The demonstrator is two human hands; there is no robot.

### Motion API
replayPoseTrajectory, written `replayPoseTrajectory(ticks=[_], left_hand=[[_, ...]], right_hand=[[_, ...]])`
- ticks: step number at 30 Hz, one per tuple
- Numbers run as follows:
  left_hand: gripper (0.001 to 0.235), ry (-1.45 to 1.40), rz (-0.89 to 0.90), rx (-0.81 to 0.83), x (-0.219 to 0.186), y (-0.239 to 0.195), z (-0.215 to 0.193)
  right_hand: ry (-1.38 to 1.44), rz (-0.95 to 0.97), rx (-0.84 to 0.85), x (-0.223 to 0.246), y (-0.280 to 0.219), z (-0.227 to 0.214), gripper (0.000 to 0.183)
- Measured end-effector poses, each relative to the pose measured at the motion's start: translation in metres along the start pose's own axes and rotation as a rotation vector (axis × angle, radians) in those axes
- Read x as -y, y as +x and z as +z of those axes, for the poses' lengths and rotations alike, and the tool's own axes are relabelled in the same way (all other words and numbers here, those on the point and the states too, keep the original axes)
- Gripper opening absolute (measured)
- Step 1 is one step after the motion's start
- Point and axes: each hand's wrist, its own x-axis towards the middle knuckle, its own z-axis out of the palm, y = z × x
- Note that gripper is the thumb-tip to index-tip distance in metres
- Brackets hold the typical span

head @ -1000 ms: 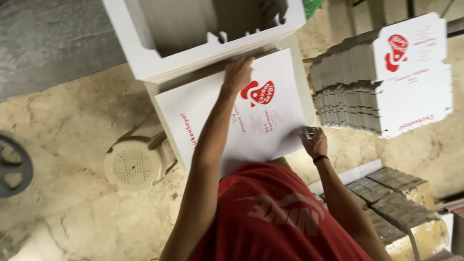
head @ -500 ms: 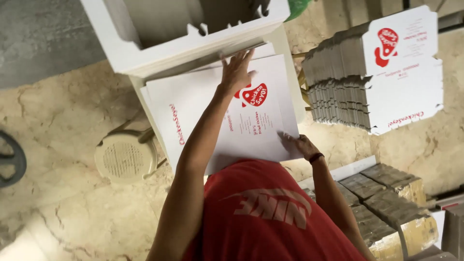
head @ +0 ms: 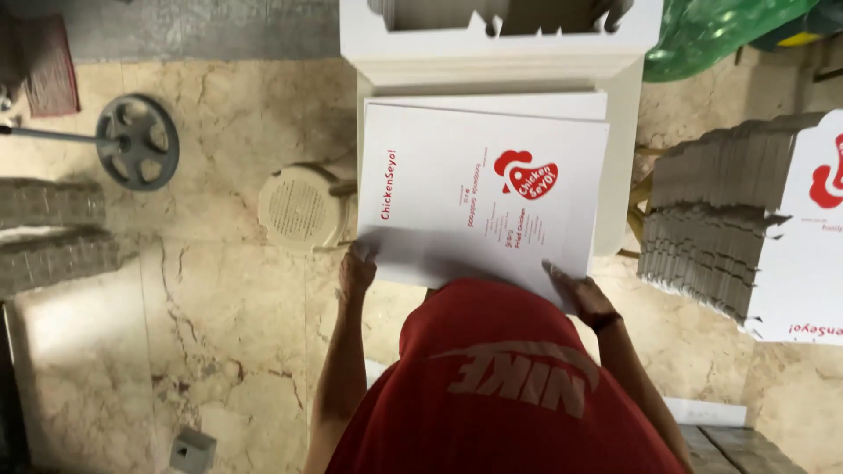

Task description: Removing the perforated excess strips from flat cardboard box templates and stacking them.

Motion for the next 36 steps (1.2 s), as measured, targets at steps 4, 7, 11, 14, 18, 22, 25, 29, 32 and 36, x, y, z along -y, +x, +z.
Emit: replayPoseTrajectory(ticks=[4, 7, 11, 14, 18, 22, 25, 29, 32, 36], left_hand=[[0.065, -0.076, 0.009, 0.051, -0.002, -0.035, -0.009], [0.075, -0.25, -0.029, 0.093, 0.016, -0.075, -0.004], [0.075, -0.018, -0.07, 0.03, -0.013, -0.08, -0.001], [0.109, 0.102, 0.245, -0.353, -0.062, -0.074, 0.068], [0.095, -0.104, 0.72, -0.254, -0.229, -0.13, 0.12], [0.118, 0.353, 0.728, 0.092, -0.321, -0.173, 0.124], [0.129, 0.444, 0.599, 0.193, -0.336, -0.175, 0.124], [0.135, 0.477, 0.622, 0.091, -0.328, -0.149, 0.162], [0.135, 0.496, 0.596, 0.121, -0.346, -0.17, 0.126], [0.131, 0.646, 0.749, 0.106, -0.344, -0.148, 0.124]], right_hand=[[0.109, -0.017, 0.084, -0.054, 0.055, -0.021, 0.07], [0.328, 0.003, 0.072, -0.09, 0.047, -0.024, 0.059], [0.352, -0.088, 0.014, -0.067, 0.02, -0.042, 0.076], [0.276, -0.147, -0.072, -0.078, 0.031, -0.042, 0.067], [-0.028, -0.283, -0.205, -0.091, 0.034, -0.031, 0.049], [-0.224, -0.401, -0.414, -0.095, 0.029, -0.012, 0.047], [-0.263, -0.392, -0.475, -0.109, 0.037, -0.013, 0.048], [-0.228, -0.401, -0.292, -0.028, -0.039, -0.003, 0.041], [-0.261, -0.36, -0.266, -0.01, -0.026, -0.014, 0.038], [0.247, -0.203, -0.103, -0.014, 0.014, -0.054, 0.038]])
